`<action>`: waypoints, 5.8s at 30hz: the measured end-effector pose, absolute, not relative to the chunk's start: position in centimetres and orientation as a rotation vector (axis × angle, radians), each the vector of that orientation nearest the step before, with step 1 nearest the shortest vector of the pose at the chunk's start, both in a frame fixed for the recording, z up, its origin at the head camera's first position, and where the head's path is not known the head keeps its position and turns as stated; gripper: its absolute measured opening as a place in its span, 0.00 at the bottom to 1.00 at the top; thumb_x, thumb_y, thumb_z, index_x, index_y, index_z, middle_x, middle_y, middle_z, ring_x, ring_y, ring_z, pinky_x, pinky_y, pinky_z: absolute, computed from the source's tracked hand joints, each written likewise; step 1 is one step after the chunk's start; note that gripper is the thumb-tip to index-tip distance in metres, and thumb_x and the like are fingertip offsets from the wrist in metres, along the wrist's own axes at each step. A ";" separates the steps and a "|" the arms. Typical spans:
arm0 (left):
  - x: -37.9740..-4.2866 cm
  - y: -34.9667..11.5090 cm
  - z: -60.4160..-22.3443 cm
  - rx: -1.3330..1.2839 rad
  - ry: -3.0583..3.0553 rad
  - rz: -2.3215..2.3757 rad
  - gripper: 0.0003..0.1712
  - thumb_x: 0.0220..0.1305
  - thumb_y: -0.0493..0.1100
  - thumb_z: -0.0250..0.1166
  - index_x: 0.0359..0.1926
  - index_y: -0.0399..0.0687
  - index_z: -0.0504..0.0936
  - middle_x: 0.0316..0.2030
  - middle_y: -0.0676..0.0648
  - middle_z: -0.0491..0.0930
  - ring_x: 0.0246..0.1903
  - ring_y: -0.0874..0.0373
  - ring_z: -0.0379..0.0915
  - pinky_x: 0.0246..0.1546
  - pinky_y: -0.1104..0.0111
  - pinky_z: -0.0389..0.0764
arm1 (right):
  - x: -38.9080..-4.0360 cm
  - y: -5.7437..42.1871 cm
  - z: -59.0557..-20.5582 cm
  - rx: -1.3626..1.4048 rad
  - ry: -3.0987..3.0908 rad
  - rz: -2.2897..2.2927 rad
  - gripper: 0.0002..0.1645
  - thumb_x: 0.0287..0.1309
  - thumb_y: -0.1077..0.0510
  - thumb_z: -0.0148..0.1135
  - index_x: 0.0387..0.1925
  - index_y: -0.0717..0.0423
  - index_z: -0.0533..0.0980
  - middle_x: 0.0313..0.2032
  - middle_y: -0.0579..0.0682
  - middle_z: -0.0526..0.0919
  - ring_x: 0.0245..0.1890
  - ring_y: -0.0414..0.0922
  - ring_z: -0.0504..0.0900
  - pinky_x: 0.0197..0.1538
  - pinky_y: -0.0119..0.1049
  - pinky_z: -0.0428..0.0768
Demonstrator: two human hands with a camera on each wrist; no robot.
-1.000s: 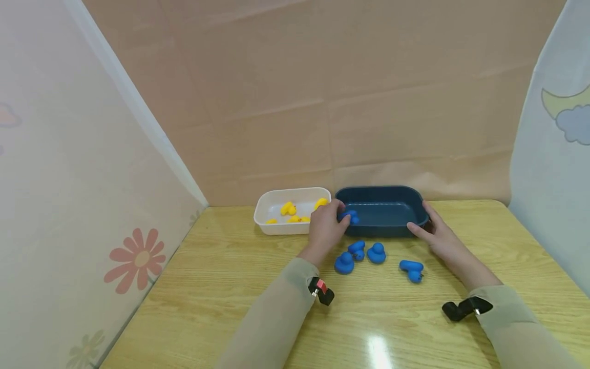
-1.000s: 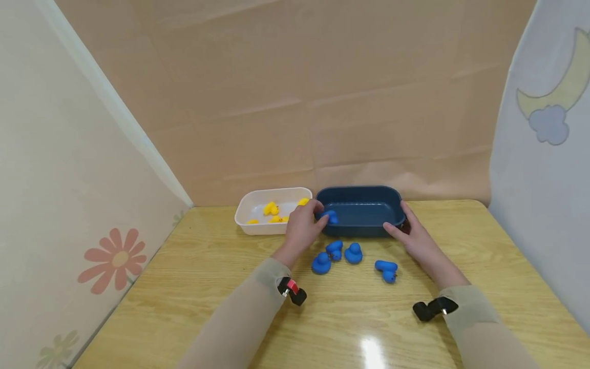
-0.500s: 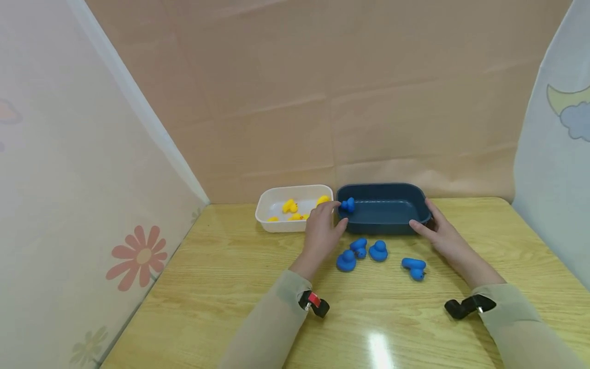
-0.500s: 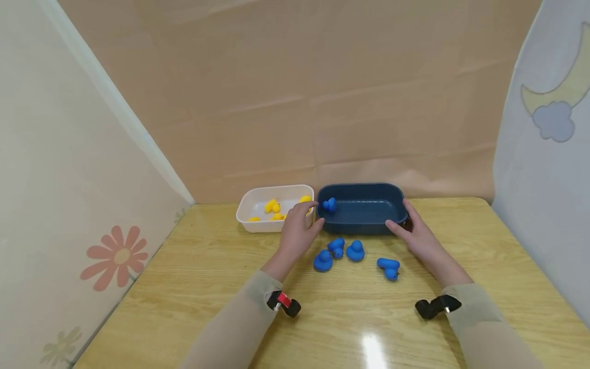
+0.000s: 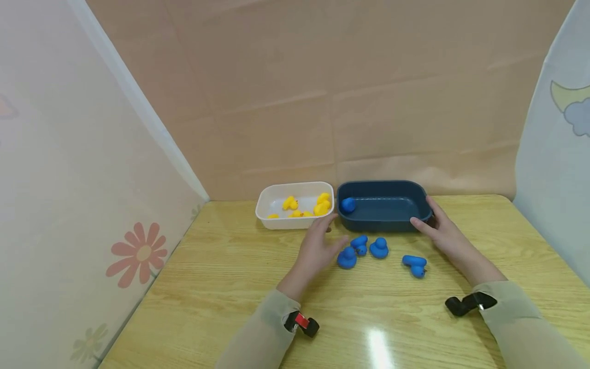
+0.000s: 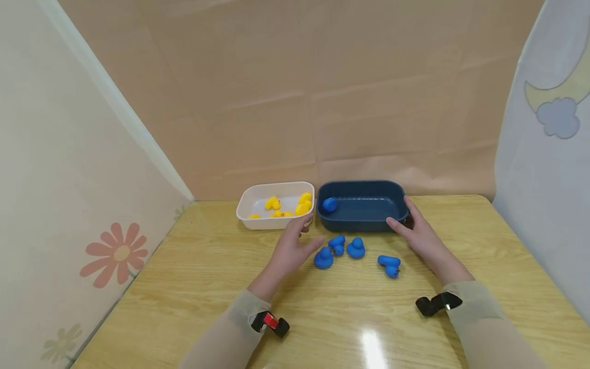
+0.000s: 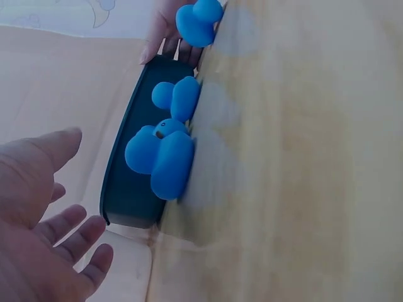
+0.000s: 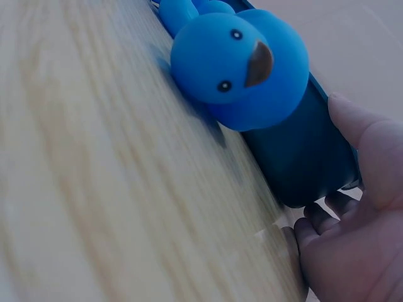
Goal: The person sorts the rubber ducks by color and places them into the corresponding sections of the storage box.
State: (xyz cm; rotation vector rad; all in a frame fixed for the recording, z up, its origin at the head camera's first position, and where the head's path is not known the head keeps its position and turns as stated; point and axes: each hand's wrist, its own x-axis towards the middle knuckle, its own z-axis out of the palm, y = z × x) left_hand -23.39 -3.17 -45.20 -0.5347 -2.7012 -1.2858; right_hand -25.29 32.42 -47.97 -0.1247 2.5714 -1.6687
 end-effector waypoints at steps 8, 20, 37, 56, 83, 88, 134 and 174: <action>-22.9 -3.7 -46.6 -0.622 -2.807 -1.291 0.48 0.70 0.55 0.79 0.83 0.47 0.69 0.73 0.42 0.75 0.62 0.49 0.76 0.61 0.59 0.83 | -25.5 32.6 -48.1 -0.130 2.568 -1.665 0.61 0.84 0.37 0.57 0.88 0.37 0.22 0.87 0.67 0.27 0.83 0.78 0.40 0.78 0.78 0.46; -22.5 -3.9 -47.6 -0.700 -2.919 -1.151 0.48 0.67 0.55 0.82 0.81 0.49 0.73 0.68 0.48 0.79 0.64 0.54 0.76 0.68 0.61 0.79 | -25.6 32.5 -48.1 -0.117 2.557 -1.676 0.62 0.84 0.37 0.58 0.88 0.37 0.22 0.87 0.67 0.26 0.83 0.78 0.38 0.79 0.77 0.44; -22.8 -3.9 -48.2 -0.785 -2.949 -0.997 0.41 0.64 0.54 0.84 0.75 0.53 0.80 0.66 0.55 0.83 0.64 0.57 0.75 0.69 0.63 0.75 | -25.2 32.3 -47.6 -0.123 2.561 -1.671 0.62 0.84 0.38 0.58 0.88 0.39 0.22 0.86 0.69 0.28 0.83 0.79 0.39 0.78 0.78 0.45; -22.7 -4.1 -48.4 -0.774 -2.956 -0.962 0.27 0.68 0.51 0.82 0.65 0.52 0.88 0.62 0.52 0.83 0.63 0.54 0.73 0.66 0.62 0.76 | -25.5 32.4 -48.0 -0.132 2.546 -1.689 0.61 0.85 0.38 0.57 0.88 0.37 0.21 0.86 0.62 0.22 0.83 0.77 0.34 0.79 0.77 0.43; -22.7 -4.0 -45.9 -0.606 -2.852 -1.123 0.29 0.70 0.48 0.80 0.69 0.47 0.85 0.63 0.52 0.84 0.64 0.52 0.74 0.67 0.57 0.80 | -25.4 32.4 -47.9 -0.122 2.537 -1.698 0.61 0.84 0.39 0.58 0.88 0.37 0.22 0.86 0.62 0.22 0.83 0.77 0.33 0.79 0.77 0.42; -23.3 -3.5 -44.6 -0.586 -2.809 -1.151 0.29 0.69 0.46 0.80 0.69 0.48 0.85 0.62 0.52 0.83 0.62 0.51 0.75 0.64 0.60 0.81 | -25.4 32.5 -48.0 -0.122 2.538 -1.705 0.61 0.84 0.39 0.58 0.88 0.37 0.22 0.86 0.62 0.22 0.83 0.77 0.33 0.79 0.77 0.42; -29.4 2.8 -42.8 -0.408 -2.758 -0.814 0.35 0.73 0.56 0.77 0.75 0.54 0.80 0.63 0.51 0.85 0.61 0.53 0.76 0.76 0.56 0.66 | -25.5 32.2 -47.7 -0.112 2.566 -1.681 0.62 0.84 0.39 0.60 0.88 0.37 0.23 0.86 0.67 0.24 0.83 0.79 0.34 0.79 0.78 0.42; -23.4 -0.4 -43.6 -0.691 -2.657 -1.012 0.41 0.72 0.49 0.79 0.80 0.52 0.74 0.76 0.47 0.75 0.76 0.46 0.68 0.75 0.51 0.73 | -25.0 31.9 -47.5 -0.125 2.555 -1.692 0.61 0.84 0.40 0.60 0.88 0.36 0.23 0.86 0.67 0.26 0.83 0.78 0.35 0.79 0.78 0.43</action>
